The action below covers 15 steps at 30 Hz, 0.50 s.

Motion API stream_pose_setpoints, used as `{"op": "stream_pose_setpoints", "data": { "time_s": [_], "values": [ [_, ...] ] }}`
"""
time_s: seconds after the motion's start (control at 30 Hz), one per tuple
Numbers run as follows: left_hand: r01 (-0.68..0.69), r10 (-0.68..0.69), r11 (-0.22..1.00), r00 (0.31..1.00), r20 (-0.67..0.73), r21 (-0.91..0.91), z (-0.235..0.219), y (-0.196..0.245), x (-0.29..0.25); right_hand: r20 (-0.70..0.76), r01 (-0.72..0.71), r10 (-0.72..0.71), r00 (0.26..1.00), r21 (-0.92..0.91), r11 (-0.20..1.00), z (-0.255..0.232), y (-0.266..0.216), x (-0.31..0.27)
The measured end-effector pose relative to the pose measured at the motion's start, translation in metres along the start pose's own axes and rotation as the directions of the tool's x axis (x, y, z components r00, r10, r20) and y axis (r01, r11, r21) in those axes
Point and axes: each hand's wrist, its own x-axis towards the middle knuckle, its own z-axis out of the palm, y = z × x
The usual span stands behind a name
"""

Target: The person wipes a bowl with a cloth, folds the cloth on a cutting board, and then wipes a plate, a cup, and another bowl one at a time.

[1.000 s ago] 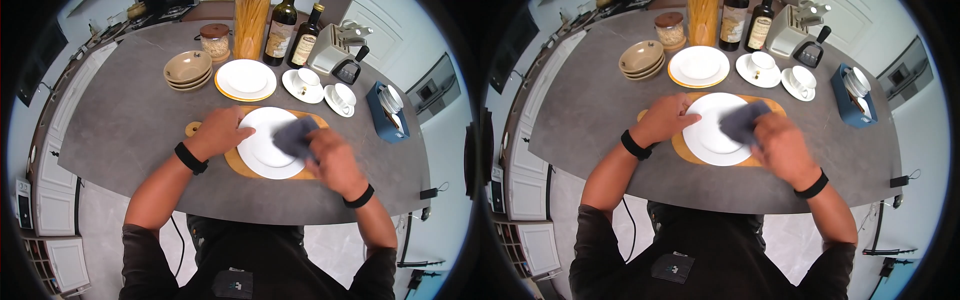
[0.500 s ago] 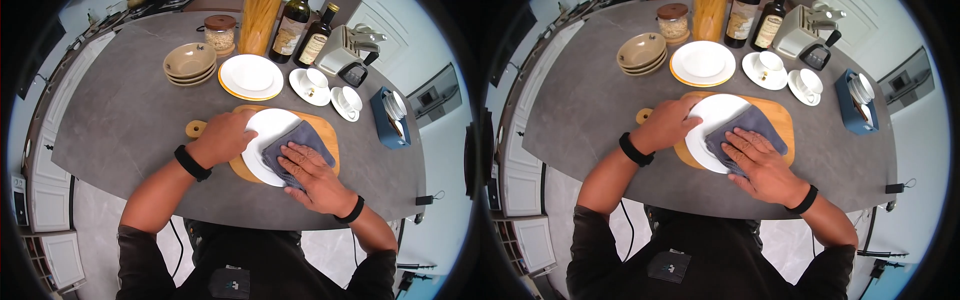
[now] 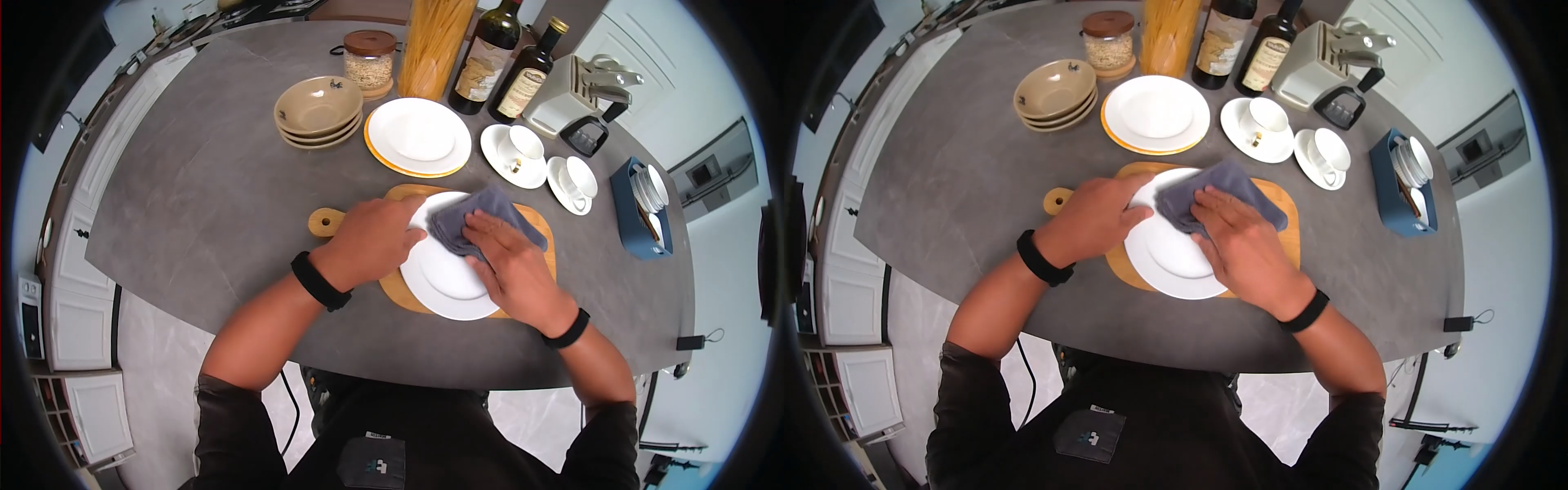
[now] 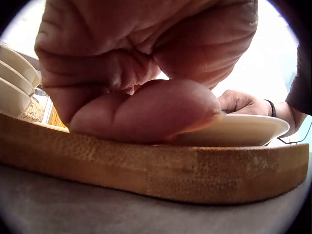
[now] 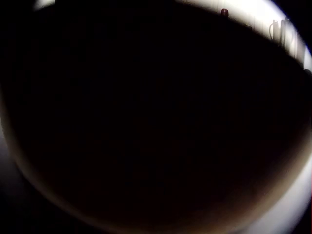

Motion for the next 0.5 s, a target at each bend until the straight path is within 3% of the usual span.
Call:
{"op": "stream_pose_setpoints", "data": {
  "time_s": [0.03,0.17,0.2,0.23,0.27,0.3,0.37,0.5],
  "values": [
    [0.009,-0.009,1.0,1.0,-0.005,-0.005,-0.001,0.0,-0.001,0.052,-0.032,0.027,0.998,0.112,0.993,-0.005,-0.004,-0.002],
    [0.06,-0.06,0.998,0.998,0.015,0.004,0.001,0.002,-0.002,0.064,-0.061,0.046,0.997,0.254,0.965,-0.025,-0.004,-0.024],
    [0.045,-0.045,0.999,0.999,0.019,-0.002,0.001,0.002,-0.001,0.108,-0.331,0.317,0.942,0.434,0.838,-0.031,-0.003,-0.03],
    [0.03,-0.029,0.999,0.999,0.025,-0.019,0.002,0.003,-0.001,0.193,-0.549,0.551,0.812,0.577,0.606,-0.038,-0.001,-0.037],
    [0.047,-0.046,0.999,0.999,0.027,-0.012,0.001,0.005,-0.001,0.158,-0.538,0.624,0.765,0.69,0.484,-0.034,0.011,-0.043],
    [0.066,-0.066,0.998,0.997,0.026,0.0,0.0,0.005,-0.002,0.15,-0.544,0.634,0.758,0.683,0.488,-0.033,0.02,-0.044],
    [0.031,-0.031,1.0,0.999,0.021,0.002,0.0,0.003,-0.003,0.27,-0.457,0.805,0.528,0.889,0.001,-0.032,0.032,-0.044],
    [0.022,-0.022,1.0,1.0,-0.002,-0.012,0.002,0.004,-0.002,0.374,-0.403,0.758,0.535,0.901,-0.16,-0.046,0.034,-0.043]
  ]
}}
